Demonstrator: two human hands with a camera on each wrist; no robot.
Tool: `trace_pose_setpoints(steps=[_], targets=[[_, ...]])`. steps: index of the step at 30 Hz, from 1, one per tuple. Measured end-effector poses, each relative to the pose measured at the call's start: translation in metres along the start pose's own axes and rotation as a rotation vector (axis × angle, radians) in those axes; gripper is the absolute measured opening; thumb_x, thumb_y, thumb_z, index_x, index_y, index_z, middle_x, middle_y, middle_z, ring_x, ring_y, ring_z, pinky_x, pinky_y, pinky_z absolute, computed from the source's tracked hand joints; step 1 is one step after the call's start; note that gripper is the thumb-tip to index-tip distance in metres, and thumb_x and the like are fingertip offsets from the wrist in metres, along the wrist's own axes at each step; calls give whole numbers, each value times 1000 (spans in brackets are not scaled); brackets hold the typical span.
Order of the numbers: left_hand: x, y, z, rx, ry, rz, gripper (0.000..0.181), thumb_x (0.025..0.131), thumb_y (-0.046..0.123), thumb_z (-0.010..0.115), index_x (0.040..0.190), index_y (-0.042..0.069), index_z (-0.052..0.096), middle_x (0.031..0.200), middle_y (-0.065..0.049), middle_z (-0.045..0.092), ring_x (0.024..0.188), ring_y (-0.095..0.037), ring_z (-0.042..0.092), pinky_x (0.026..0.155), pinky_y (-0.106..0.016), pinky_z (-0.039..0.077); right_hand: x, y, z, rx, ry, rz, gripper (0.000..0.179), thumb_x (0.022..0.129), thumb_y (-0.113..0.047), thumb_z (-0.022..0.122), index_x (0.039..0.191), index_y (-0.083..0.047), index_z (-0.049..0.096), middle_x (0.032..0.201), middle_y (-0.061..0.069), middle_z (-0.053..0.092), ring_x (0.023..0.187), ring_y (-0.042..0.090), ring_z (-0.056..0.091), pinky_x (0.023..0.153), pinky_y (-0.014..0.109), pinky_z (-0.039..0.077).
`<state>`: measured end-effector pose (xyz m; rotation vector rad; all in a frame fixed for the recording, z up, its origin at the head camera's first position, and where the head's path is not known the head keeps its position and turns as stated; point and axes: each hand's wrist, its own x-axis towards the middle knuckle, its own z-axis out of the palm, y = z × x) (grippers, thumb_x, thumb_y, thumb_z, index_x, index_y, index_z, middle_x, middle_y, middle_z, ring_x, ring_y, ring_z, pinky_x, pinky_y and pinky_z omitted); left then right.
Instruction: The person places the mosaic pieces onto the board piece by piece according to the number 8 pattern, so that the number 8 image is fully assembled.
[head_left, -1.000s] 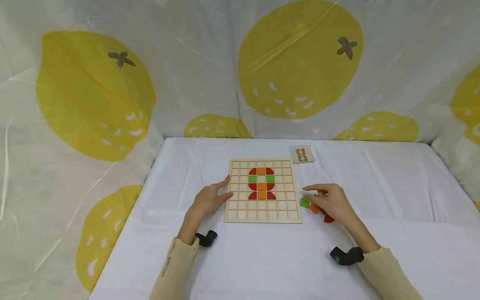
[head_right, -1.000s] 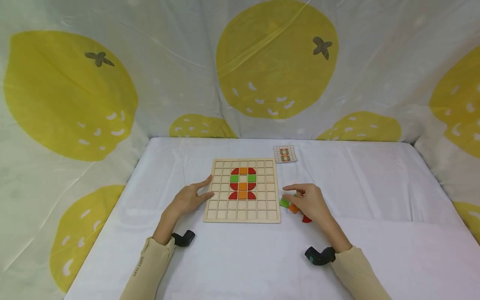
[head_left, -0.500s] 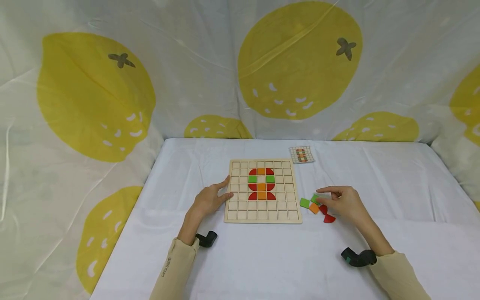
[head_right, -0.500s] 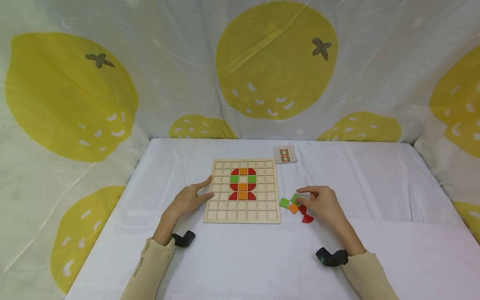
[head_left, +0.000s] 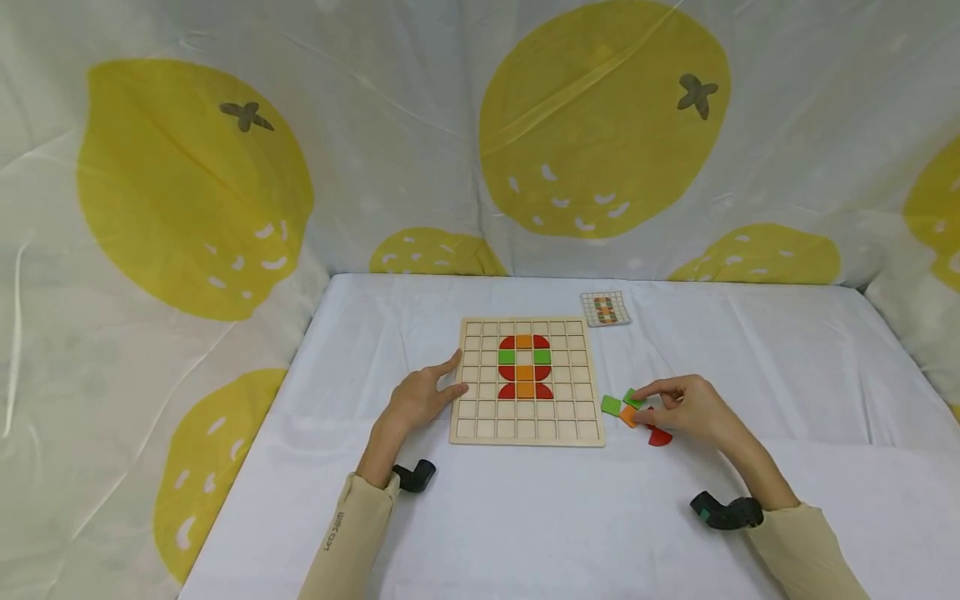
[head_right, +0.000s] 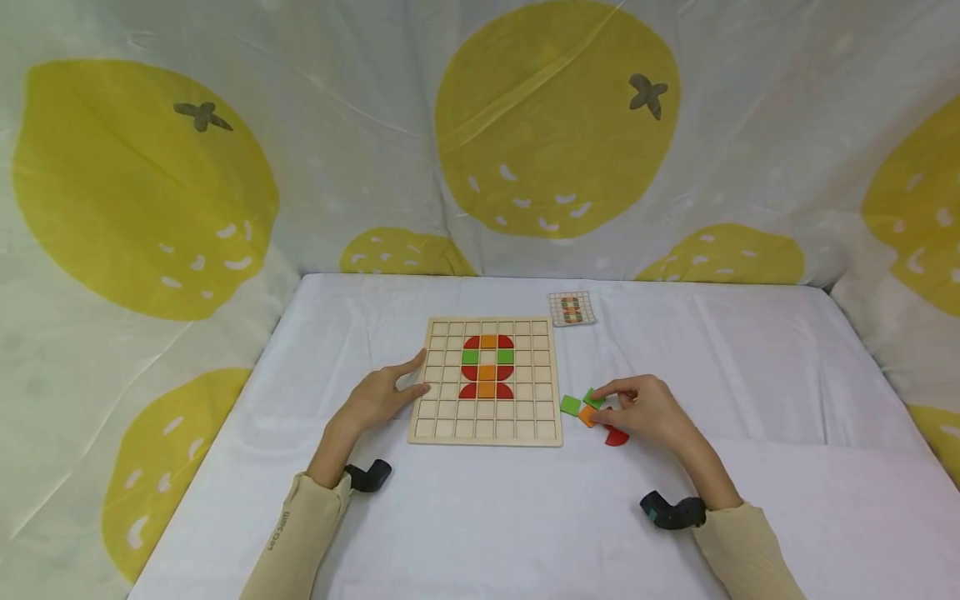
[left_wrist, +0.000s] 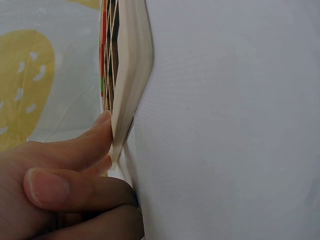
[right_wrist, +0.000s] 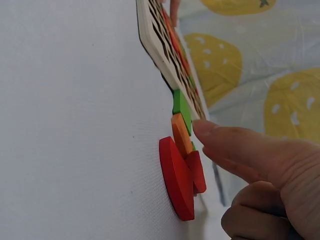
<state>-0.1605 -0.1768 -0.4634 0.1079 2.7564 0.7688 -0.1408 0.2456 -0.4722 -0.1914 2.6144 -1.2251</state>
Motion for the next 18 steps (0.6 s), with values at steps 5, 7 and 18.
trace_pose_setpoints(steps=[5,7,18], targets=[[0,2,0,-2,-3,-11,69,103,42,64,162,27,33,160,-16,45,145,-41,48,107,-56,49,0,2,1,13,-59,-35,32,76,-24,93,103,-9,82,62,-5,32,60,6,33,55,26,27],[0,2,0,-2,-2,-13,68,103,41,64,162,27,34,160,-16,45,145,-40,48,107,-56,49,0,3,2,2,-60,-41,33,75,-23,93,102,-9,81,63,-5,33,60,6,33,55,26,27],[-1,2,-1,8,-5,-13,68,103,42,63,162,27,33,161,-15,45,146,-41,47,107,-57,48,0,-3,5,-34,-39,-59,35,71,-28,96,98,-12,80,63,-6,36,59,6,35,55,24,27]])
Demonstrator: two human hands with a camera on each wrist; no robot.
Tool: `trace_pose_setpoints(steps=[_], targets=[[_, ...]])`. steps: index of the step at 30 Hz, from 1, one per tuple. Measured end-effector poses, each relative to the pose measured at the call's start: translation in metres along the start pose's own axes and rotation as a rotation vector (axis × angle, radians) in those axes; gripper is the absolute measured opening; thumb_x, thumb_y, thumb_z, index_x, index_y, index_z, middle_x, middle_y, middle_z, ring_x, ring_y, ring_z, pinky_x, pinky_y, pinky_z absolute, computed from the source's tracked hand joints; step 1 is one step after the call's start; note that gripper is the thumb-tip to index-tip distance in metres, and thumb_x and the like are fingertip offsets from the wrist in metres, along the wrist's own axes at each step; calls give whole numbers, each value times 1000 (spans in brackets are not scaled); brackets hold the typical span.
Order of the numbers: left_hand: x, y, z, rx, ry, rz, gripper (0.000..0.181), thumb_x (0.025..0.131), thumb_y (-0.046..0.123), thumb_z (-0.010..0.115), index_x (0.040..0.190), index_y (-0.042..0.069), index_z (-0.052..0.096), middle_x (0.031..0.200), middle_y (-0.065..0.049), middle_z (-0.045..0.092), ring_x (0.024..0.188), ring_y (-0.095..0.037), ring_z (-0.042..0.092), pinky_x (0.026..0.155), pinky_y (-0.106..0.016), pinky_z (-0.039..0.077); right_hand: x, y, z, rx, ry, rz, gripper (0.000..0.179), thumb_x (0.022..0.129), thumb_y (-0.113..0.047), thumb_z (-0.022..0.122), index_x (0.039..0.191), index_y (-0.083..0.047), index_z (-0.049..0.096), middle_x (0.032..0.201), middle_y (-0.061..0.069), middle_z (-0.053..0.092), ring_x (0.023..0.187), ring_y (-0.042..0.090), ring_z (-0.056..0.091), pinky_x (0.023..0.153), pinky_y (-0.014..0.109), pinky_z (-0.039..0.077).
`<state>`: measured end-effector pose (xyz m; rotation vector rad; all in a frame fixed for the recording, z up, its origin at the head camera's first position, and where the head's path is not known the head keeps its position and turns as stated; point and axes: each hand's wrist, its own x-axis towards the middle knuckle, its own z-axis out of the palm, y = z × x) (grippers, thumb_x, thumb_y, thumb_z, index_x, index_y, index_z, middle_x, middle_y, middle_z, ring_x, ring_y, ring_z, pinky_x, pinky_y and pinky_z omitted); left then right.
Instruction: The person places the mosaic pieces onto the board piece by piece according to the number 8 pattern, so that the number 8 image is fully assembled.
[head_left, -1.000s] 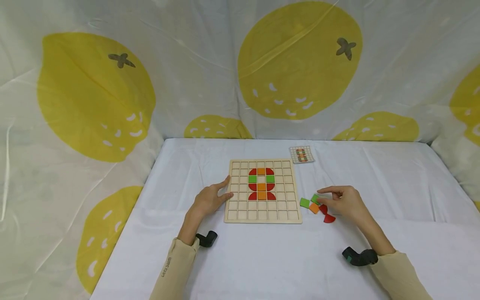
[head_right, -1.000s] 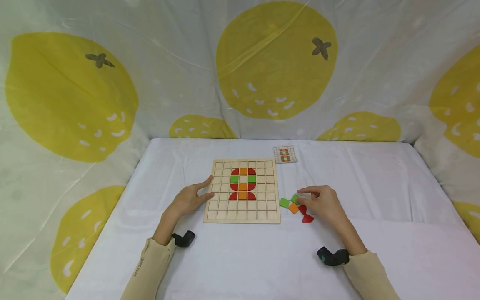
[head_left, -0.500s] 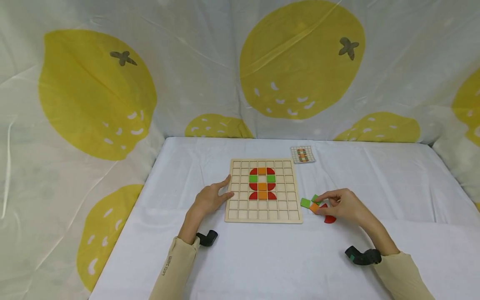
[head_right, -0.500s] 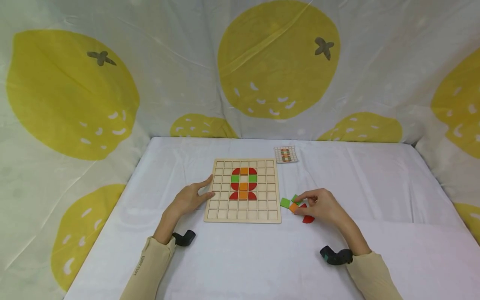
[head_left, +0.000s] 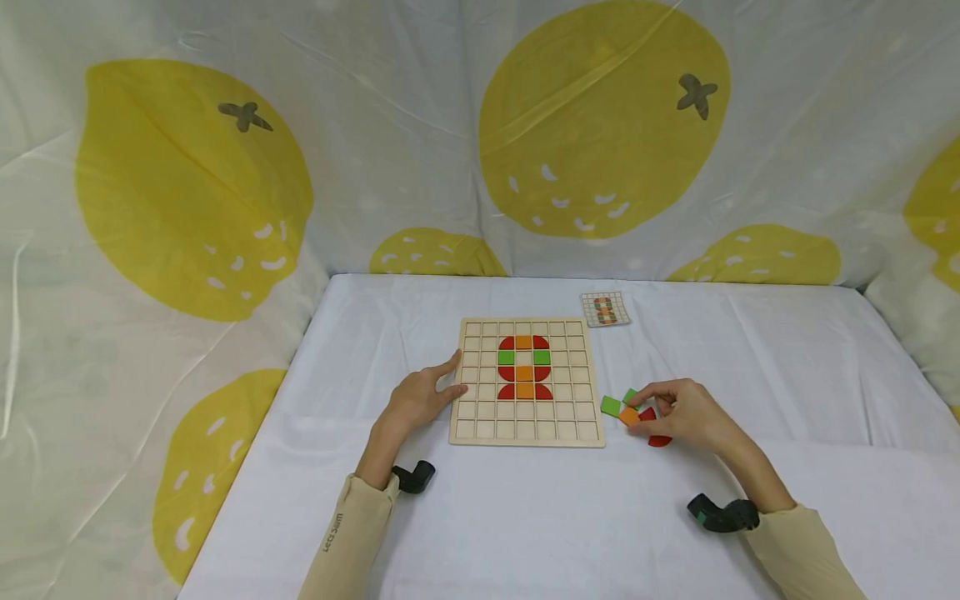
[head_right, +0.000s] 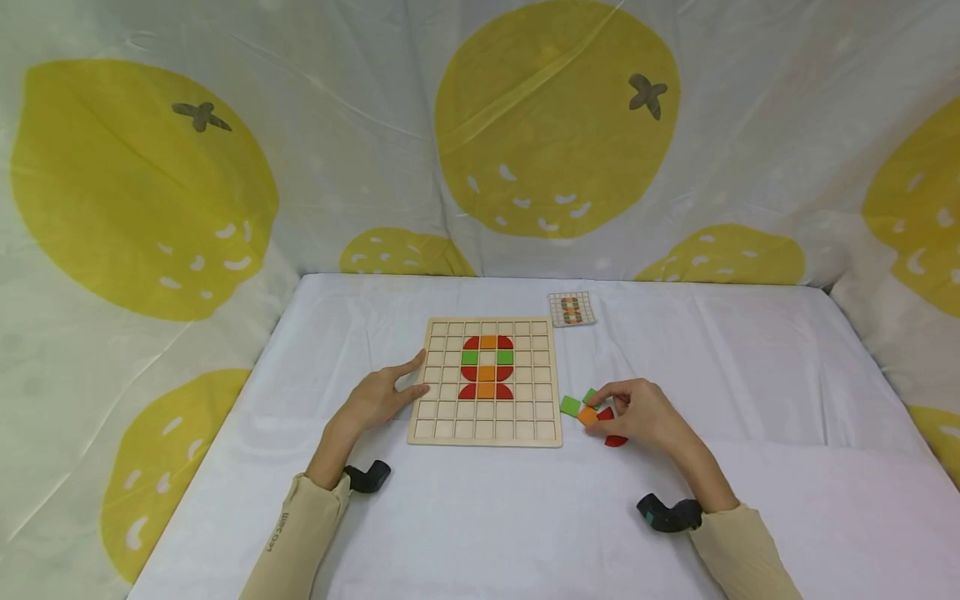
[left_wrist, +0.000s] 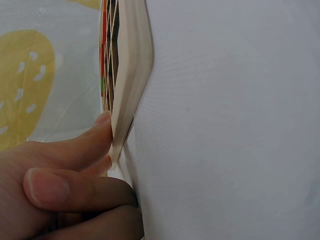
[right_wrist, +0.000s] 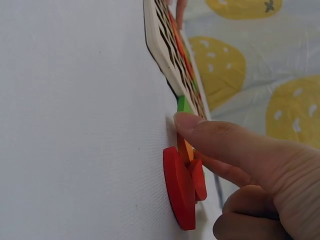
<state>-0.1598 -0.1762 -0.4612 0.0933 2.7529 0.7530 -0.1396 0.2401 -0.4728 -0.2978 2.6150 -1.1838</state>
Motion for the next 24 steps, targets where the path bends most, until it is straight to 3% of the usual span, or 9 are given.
trace_pose_setpoints(steps=[11,24], targets=[[0,0,0,-10,-9,-15,69,103,42,63,162,28,33,161,-16,44,147,-41,45,109,-58,47,0,4,1,41,-66,-31,33,76,-17,92,105,-7,79,63,-6,36,59,5,36,56,23,30],[0,1,0,-18,-8,-10,69,103,41,63,163,27,32,161,-15,44,148,-40,45,110,-58,46,1,6,2,-4,17,-47,30,79,-18,90,104,-5,81,61,-6,33,57,4,37,53,23,28]])
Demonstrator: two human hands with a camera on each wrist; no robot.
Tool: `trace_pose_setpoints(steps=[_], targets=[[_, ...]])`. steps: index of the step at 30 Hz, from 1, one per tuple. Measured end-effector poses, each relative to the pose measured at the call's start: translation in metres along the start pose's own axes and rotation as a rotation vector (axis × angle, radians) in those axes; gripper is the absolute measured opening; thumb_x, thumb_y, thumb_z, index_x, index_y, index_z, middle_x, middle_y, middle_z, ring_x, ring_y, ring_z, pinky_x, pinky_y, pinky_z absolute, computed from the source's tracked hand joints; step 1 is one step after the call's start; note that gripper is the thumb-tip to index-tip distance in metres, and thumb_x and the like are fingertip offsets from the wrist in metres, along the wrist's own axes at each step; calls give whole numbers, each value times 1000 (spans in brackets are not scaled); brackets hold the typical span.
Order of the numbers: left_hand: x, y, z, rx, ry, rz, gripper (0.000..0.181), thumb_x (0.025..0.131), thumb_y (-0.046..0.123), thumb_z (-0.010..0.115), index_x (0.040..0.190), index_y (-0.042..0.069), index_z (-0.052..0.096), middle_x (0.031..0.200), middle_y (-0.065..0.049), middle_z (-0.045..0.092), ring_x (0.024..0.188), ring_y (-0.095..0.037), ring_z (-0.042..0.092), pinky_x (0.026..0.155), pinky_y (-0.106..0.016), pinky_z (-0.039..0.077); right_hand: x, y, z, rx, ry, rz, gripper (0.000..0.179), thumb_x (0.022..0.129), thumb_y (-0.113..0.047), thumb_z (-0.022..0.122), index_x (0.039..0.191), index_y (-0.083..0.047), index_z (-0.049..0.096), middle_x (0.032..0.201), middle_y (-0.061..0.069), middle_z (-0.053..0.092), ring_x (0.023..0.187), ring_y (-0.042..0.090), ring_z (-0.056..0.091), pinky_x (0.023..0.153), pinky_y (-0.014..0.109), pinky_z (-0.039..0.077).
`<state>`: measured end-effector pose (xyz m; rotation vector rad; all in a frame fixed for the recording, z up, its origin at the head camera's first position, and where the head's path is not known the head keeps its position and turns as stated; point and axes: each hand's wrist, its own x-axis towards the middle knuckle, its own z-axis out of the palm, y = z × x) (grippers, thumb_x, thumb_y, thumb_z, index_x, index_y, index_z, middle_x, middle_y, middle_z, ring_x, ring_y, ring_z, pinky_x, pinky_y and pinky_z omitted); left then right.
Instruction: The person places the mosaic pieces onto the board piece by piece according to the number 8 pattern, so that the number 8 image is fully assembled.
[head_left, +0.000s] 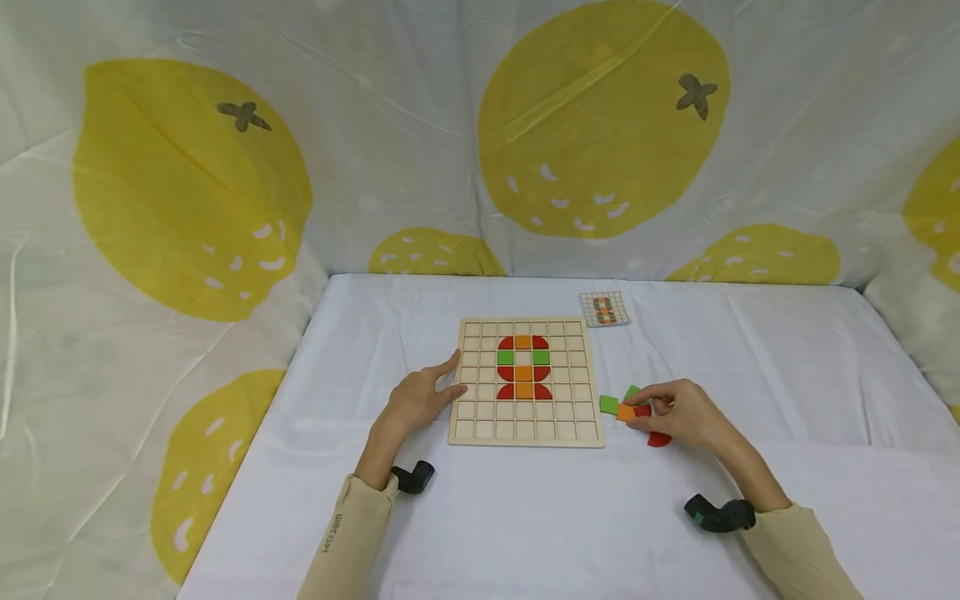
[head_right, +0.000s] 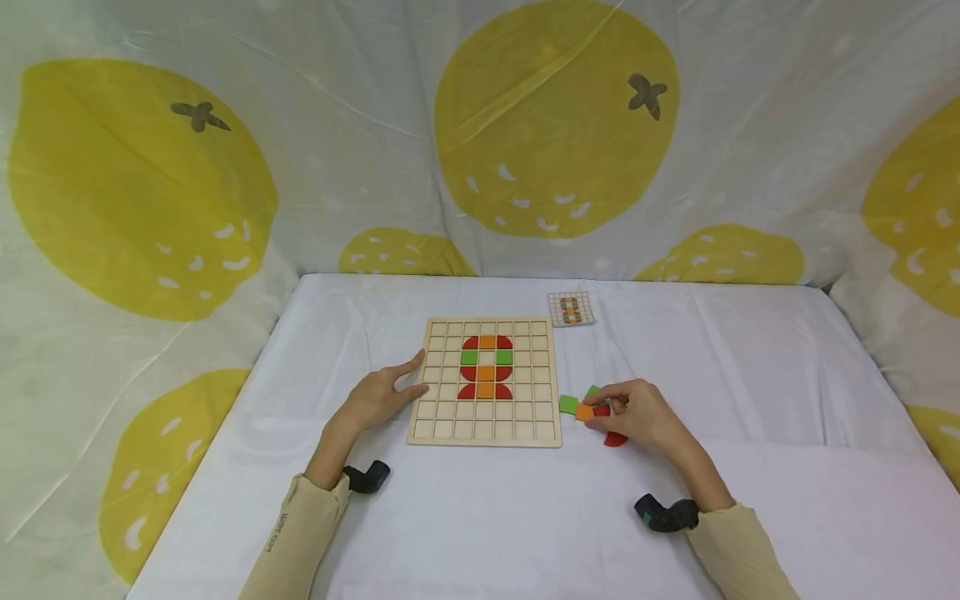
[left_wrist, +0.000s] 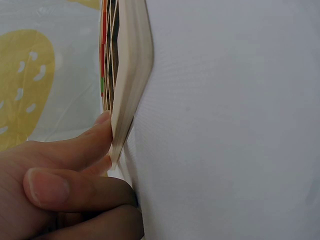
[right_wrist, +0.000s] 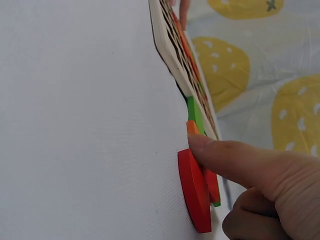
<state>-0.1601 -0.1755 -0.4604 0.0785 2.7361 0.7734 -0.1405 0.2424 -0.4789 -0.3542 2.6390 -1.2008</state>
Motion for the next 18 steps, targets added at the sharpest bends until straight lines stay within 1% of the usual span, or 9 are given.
trace_pose_setpoints(steps=[4,7,10,12,15,18], targets=[[0,0,0,5,1,2,69,103,41,63,163,27,32,161,-16,44,147,-40,46,110,-58,47,0,-1,1,-33,47,11,20,83,-18,87,100,-8,82,58,-7,35,54,5,38,51,23,28],[0,0,-1,2,1,1,69,103,41,63,163,27,33,161,-16,44,147,-40,46,109,-57,47,0,-1,2,-41,52,9,19,84,-21,87,98,-9,83,56,-8,35,54,4,36,52,23,29],[0,-1,0,0,2,0,69,103,41,63,163,27,32,161,-15,44,147,-40,46,108,-56,48,1,-1,2,-32,24,2,27,83,-26,88,102,-8,82,57,-9,31,56,3,36,54,22,32],[0,-1,0,-3,1,1,69,103,41,63,163,27,32,161,-15,43,147,-39,46,108,-56,48,1,-1,2,-24,5,17,32,81,-28,90,104,-7,82,58,-9,29,57,3,35,54,21,32],[1,-1,0,0,3,5,69,103,41,63,162,27,33,161,-16,44,146,-39,47,106,-55,49,1,0,1,-2,-31,50,38,77,-27,92,107,-7,81,60,-7,27,57,5,31,53,22,28],[1,-2,1,1,7,9,68,103,41,63,162,26,33,161,-16,44,146,-40,48,106,-56,49,0,1,-1,17,-60,74,39,75,-23,93,108,-7,81,61,-5,27,57,6,27,52,23,24]])
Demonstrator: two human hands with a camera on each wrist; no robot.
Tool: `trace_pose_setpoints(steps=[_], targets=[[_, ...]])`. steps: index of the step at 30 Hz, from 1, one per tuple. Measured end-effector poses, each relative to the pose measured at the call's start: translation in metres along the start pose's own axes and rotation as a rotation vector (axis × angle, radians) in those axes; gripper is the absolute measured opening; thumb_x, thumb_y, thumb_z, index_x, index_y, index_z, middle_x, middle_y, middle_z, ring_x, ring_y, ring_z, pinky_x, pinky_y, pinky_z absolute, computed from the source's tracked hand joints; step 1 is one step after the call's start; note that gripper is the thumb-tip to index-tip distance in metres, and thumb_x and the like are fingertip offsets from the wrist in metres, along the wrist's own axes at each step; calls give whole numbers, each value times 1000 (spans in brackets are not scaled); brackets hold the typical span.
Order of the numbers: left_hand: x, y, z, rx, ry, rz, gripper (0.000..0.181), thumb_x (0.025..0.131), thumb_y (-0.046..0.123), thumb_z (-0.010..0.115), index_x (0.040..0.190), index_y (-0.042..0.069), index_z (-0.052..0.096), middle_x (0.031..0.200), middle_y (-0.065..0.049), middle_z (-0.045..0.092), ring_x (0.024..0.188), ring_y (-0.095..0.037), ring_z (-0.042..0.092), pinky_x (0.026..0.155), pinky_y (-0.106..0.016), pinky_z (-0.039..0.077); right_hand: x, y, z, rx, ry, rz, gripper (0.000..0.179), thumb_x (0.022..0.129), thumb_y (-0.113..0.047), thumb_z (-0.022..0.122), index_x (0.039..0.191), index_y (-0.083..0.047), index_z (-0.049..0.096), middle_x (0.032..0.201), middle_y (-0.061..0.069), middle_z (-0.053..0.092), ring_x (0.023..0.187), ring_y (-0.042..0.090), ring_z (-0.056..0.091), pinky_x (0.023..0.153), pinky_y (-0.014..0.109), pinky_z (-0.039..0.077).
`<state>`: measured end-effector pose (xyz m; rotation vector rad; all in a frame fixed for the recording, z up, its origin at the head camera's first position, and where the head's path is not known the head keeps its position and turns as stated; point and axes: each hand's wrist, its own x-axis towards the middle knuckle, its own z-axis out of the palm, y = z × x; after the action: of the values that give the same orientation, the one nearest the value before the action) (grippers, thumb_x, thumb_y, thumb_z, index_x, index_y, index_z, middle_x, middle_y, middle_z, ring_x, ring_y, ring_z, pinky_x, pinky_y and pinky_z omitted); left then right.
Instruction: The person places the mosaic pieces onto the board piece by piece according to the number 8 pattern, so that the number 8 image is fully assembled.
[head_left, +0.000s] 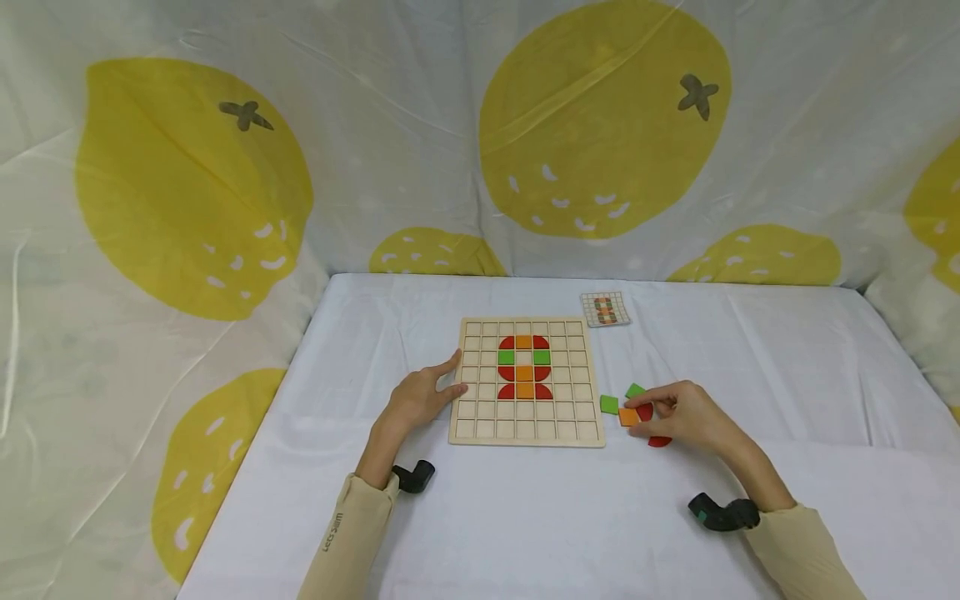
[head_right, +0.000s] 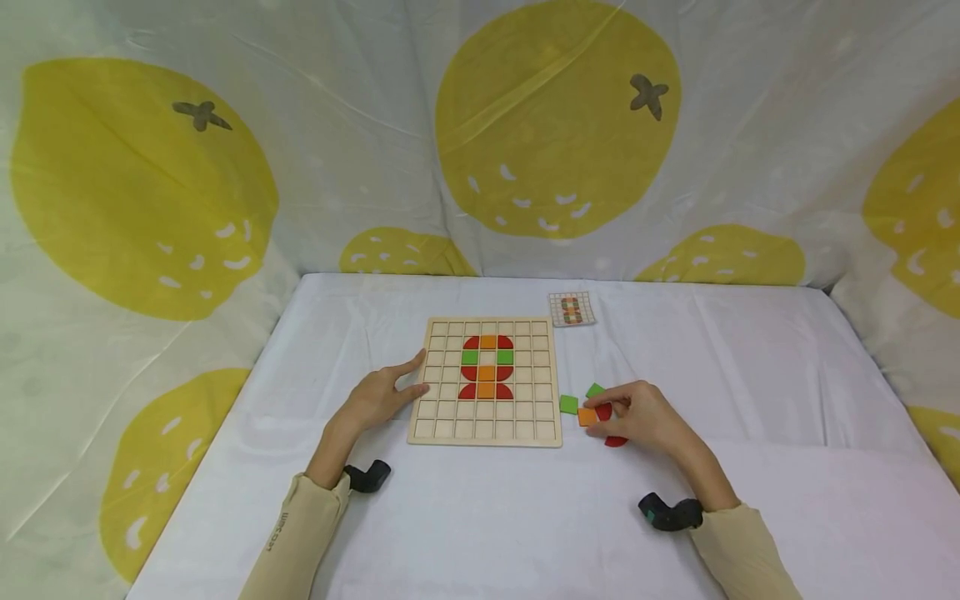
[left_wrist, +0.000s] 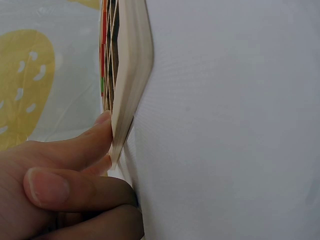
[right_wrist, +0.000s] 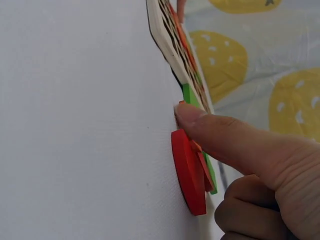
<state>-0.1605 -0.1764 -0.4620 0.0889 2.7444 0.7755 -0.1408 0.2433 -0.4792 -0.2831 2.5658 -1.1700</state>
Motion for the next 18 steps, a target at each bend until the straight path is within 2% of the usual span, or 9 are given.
trace_pose_setpoints(steps=[5,18], targets=[[0,0,1,1,4,-1,69,102,40,64,162,26,34,160,-16,45,146,-41,47,109,-57,47,0,3,-2,3,-4,-12,35,77,-19,92,108,-8,81,62,-5,27,58,6,28,53,24,26],[0,-1,1,12,8,11,69,102,42,64,162,26,34,160,-15,46,145,-40,48,106,-55,49,1,9,-2,8,47,-54,30,79,-19,91,104,-7,81,61,-7,25,57,4,30,54,26,28]])
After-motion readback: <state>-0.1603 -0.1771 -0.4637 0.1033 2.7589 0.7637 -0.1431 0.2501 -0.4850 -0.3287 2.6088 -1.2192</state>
